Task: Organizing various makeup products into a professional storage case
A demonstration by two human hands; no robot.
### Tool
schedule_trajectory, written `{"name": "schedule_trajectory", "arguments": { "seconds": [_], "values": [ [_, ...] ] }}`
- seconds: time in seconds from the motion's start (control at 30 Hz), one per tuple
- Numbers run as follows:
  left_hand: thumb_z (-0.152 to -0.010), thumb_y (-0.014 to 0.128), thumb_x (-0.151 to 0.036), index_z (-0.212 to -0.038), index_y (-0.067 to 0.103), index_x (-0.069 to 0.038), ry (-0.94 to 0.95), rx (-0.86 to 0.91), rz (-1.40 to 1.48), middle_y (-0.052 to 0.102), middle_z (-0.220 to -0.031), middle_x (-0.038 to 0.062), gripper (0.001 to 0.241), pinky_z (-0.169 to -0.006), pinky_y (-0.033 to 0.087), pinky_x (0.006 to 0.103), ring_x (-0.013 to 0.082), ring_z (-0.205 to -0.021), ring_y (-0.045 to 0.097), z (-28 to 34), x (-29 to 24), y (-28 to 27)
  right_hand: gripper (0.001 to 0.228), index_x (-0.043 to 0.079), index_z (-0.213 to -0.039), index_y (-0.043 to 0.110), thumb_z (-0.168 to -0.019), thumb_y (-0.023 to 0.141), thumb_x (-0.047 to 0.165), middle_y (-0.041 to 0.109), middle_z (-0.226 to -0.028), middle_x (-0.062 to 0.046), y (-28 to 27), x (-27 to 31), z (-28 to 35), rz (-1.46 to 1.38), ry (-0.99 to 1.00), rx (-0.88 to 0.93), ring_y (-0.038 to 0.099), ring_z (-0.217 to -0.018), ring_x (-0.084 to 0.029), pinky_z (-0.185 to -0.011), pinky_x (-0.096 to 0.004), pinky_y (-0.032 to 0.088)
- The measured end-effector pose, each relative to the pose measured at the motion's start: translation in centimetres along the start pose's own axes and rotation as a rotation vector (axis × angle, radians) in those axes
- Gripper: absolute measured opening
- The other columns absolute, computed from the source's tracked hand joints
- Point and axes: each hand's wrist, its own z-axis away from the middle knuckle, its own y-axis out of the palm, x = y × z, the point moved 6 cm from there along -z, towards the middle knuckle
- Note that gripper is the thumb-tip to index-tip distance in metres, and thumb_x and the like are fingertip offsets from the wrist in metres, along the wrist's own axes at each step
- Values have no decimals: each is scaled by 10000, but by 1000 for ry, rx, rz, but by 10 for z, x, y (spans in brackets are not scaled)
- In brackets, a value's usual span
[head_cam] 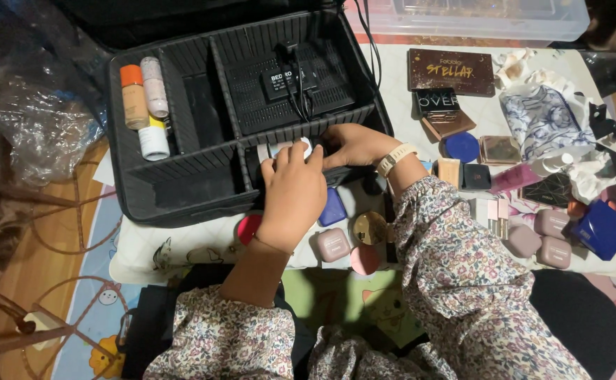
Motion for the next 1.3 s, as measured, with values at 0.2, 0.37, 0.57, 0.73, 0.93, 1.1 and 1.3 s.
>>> {"name": "schedule_trajectory", "arguments": {
  "seconds": [0.2, 0.37, 0.57, 0.73, 0.93, 1.1, 1.3],
  "values": [
    [-903, 575, -118, -1272, 685, -104, -1, 3, -17, 565, -1175, 107, 385, -898, 352, 522, 327, -1132, 544, 0, 2, 3, 744, -38, -1268, 653, -749, 912, 428, 735, -1113, -206, 0, 6, 2, 22, -43, 37, 688, -1103, -340, -914, -442, 543],
    [-897, 589, -101, -1266, 691, -100, 8, -25, -14, 565, -1175, 115, 383, -894, 356, 519, 331, -1123, 550, 0, 0, -1, 748, -10, -1242, 682, -739, 912, 493, 748, -1096, -181, 0, 2, 0, 54, -17, 28, 698, -1086, -338, -901, -438, 548],
    [-911, 575, -91, -1270, 689, -93, 7, -10, 16, 572, -1181, 118, 376, -897, 356, 514, 333, -1136, 554, 1, 1, -1, 795, 5, -1256, 689, -705, 934, 522, 752, -1103, -165, -2, 5, 2, 32, 18, 2, 703, -1094, -329, -910, -437, 550],
    [-923, 573, -89, -1272, 691, -78, 10, 11, 31, 587, -1191, 137, 369, -899, 361, 512, 343, -1139, 566, 1, 2, -3, 751, -6, -1169, 722, -699, 935, 541, 758, -988, -145, -3, 4, 3, 52, -16, -2, 720, -996, -320, -856, -420, 548],
    [-929, 593, -111, -1259, 695, -78, 21, 5, 14, 603, -1197, 153, 347, -889, 377, 509, 355, -1149, 583, 0, 1, -6, 705, -5, -1093, 746, -683, 936, 536, 763, -919, -144, -7, 6, 5, 68, -9, -8, 726, -930, -317, -821, -423, 551],
    [-925, 602, -143, -1252, 686, -72, 21, -23, 20, 606, -1201, 150, 345, -881, 403, 503, 356, -1149, 587, -2, 1, -10, 656, 30, -1091, 764, -703, 902, 540, 773, -930, -108, -12, 9, 13, 105, -7, -25, 729, -944, -305, -830, -401, 547],
    [-929, 598, -139, -1237, 693, -71, 21, -50, 12, 613, -1196, 136, 330, -884, 422, 483, 342, -1159, 594, -2, 7, -10, 646, -13, -1139, 736, -766, 854, 501, 770, -984, -197, -21, 33, 33, 199, -15, -80, 722, -980, -416, -845, -471, 551]
  ]
}}
